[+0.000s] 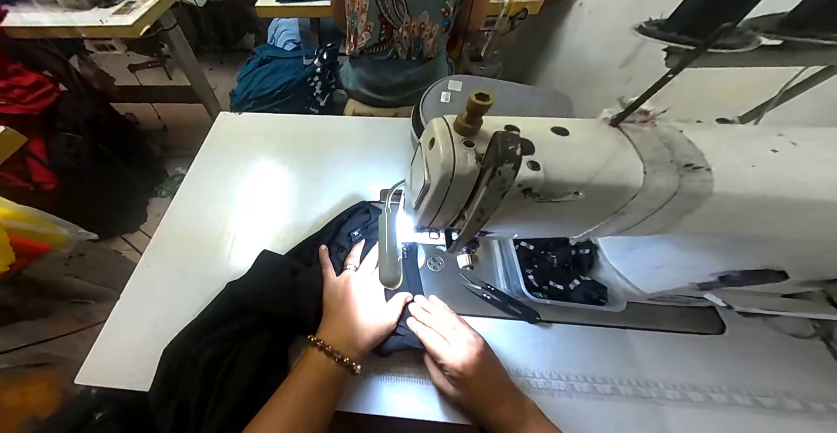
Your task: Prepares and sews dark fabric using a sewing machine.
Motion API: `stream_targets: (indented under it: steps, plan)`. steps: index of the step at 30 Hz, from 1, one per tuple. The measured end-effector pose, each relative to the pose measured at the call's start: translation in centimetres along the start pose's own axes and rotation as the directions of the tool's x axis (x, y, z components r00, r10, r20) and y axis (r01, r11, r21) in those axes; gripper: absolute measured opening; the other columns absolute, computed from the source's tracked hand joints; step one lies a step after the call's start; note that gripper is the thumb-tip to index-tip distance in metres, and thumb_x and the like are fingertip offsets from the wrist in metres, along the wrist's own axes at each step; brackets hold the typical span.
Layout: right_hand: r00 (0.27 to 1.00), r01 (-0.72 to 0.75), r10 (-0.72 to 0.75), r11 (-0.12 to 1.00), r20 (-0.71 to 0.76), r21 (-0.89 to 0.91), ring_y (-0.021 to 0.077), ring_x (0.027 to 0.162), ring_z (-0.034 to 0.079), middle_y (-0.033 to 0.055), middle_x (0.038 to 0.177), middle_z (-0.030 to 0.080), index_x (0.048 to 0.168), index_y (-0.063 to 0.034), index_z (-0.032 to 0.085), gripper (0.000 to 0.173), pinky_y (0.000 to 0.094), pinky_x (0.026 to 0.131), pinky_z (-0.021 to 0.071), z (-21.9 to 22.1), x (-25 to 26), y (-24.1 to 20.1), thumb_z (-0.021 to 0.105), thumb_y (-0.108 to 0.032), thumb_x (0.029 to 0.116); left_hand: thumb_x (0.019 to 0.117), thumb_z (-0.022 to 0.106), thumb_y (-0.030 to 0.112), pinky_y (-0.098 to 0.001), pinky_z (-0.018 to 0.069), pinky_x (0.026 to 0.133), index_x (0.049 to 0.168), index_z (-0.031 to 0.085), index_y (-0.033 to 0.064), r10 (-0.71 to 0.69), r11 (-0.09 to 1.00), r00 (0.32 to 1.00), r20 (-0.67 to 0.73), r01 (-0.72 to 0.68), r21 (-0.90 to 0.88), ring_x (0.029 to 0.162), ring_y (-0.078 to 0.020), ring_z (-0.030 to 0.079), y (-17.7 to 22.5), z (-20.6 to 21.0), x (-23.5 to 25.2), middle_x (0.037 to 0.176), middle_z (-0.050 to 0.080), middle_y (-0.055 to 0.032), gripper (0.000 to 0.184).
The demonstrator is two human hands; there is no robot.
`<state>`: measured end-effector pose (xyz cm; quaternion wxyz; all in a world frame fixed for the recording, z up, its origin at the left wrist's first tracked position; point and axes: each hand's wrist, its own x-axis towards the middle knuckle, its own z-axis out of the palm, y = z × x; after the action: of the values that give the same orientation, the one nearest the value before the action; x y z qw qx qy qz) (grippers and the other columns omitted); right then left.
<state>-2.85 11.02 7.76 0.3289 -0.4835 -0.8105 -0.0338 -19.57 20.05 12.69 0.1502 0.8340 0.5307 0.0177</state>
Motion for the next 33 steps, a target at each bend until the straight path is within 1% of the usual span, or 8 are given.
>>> stream_targets:
  steps: [12,15,17,19,27,29,31,33]
  plan:
    - [0.998,-0.051,0.052,0.999,-0.025,0.003,0.0318,0.117,0.070,0.0178,0.114,0.076,0.100,0.0036,0.078,0.028,0.0435,0.105,0.0521,1.8,2.6,1.4,0.055,-0.007,0.0879,0.0976,0.062,0.049,-0.0732,-0.0084,0.118,0.152,0.052,0.0244,0.061,0.990,0.998,-0.007,-0.061,-0.130,0.158,-0.0258,0.021,-1.4,-2.1,1.5,0.163,0.042,0.0007,0.060]
    - [0.999,-0.046,0.046,0.999,-0.024,0.004,0.0314,0.117,0.070,0.0172,0.113,0.076,0.100,0.0028,0.078,0.027,0.0429,0.106,0.0517,1.9,2.7,1.6,0.055,-0.007,0.0884,0.0978,0.062,0.044,-0.0760,0.0096,0.118,0.118,0.075,0.0178,0.329,0.944,0.929,-0.169,-0.329,0.027,0.148,-0.0313,0.041,-3.2,-1.7,-0.7,0.143,0.061,-0.0059,0.035]
    - [0.999,-0.033,0.033,0.999,-0.020,0.000,0.0319,0.117,0.070,0.0176,0.113,0.075,0.100,0.0027,0.078,0.027,0.0433,0.106,0.0514,1.9,2.6,1.7,0.056,-0.008,0.0884,0.0991,0.060,0.040,-0.0766,0.0217,0.115,0.096,0.077,0.0148,0.489,0.871,0.850,-0.196,-0.462,0.169,0.133,-0.0344,0.057,-4.4,-1.8,-2.2,0.115,0.073,-0.0076,0.031]
    - [1.000,-0.011,0.011,1.000,-0.021,-0.015,0.0319,0.116,0.070,0.0176,0.111,0.076,0.099,0.0026,0.077,0.026,0.0429,0.106,0.0517,2.0,2.7,1.9,0.056,-0.008,0.0888,0.1024,0.056,0.036,-0.0733,0.0273,0.115,0.089,0.075,0.0140,0.557,0.821,0.815,-0.157,-0.513,0.249,0.117,-0.0310,0.065,-5.0,-2.3,-3.0,0.096,0.071,-0.0053,0.032]
    - [1.000,-0.002,0.002,1.000,0.000,-0.019,0.0339,0.114,0.070,0.0189,0.110,0.075,0.098,0.0029,0.077,0.022,0.0463,0.104,0.0534,1.8,3.1,1.9,0.060,-0.004,0.0862,0.1039,0.053,0.041,-0.0526,0.0426,0.103,0.088,0.070,0.0102,0.446,0.890,0.893,0.065,-0.450,0.071,0.087,-0.0242,0.069,-0.9,-6.1,-6.0,0.078,0.068,-0.0050,0.038]
    - [0.999,0.040,-0.040,0.999,0.027,-0.016,0.0348,0.112,0.071,0.0194,0.109,0.076,0.100,0.0027,0.077,0.022,0.0488,0.103,0.0538,1.3,3.1,1.4,0.060,-0.004,0.0875,0.1054,0.050,0.038,-0.0535,0.0376,0.107,0.089,0.069,0.0073,0.443,0.897,0.888,0.123,-0.440,-0.053,0.087,-0.0247,0.068,0.7,-6.8,-6.7,0.078,0.068,-0.0071,0.039]
    - [0.996,0.065,-0.066,0.998,0.052,0.023,0.0306,0.108,0.073,0.0171,0.104,0.076,0.098,0.0009,0.075,0.020,0.0465,0.101,0.0547,0.3,2.7,0.1,0.059,-0.010,0.0926,0.1046,0.049,0.032,-0.0564,0.0378,0.108,0.092,0.071,0.0094,0.440,0.887,0.898,0.002,-0.434,-0.157,0.089,-0.0209,0.069,1.5,-5.8,-6.2,0.080,0.069,-0.0043,0.034]
    - [0.997,0.079,-0.079,0.997,-0.010,0.010,0.0254,0.097,0.074,0.0129,0.093,0.075,0.091,-0.0035,0.073,0.017,0.0377,0.091,0.0587,-0.5,1.8,-1.5,0.057,-0.011,0.0930,0.1034,0.045,0.030,-0.0621,0.0349,0.112,0.115,0.070,0.0145,0.374,0.901,0.919,-0.127,-0.392,-0.187,0.108,-0.0189,0.067,1.5,-3.8,-4.8,0.101,0.071,-0.0015,0.032]
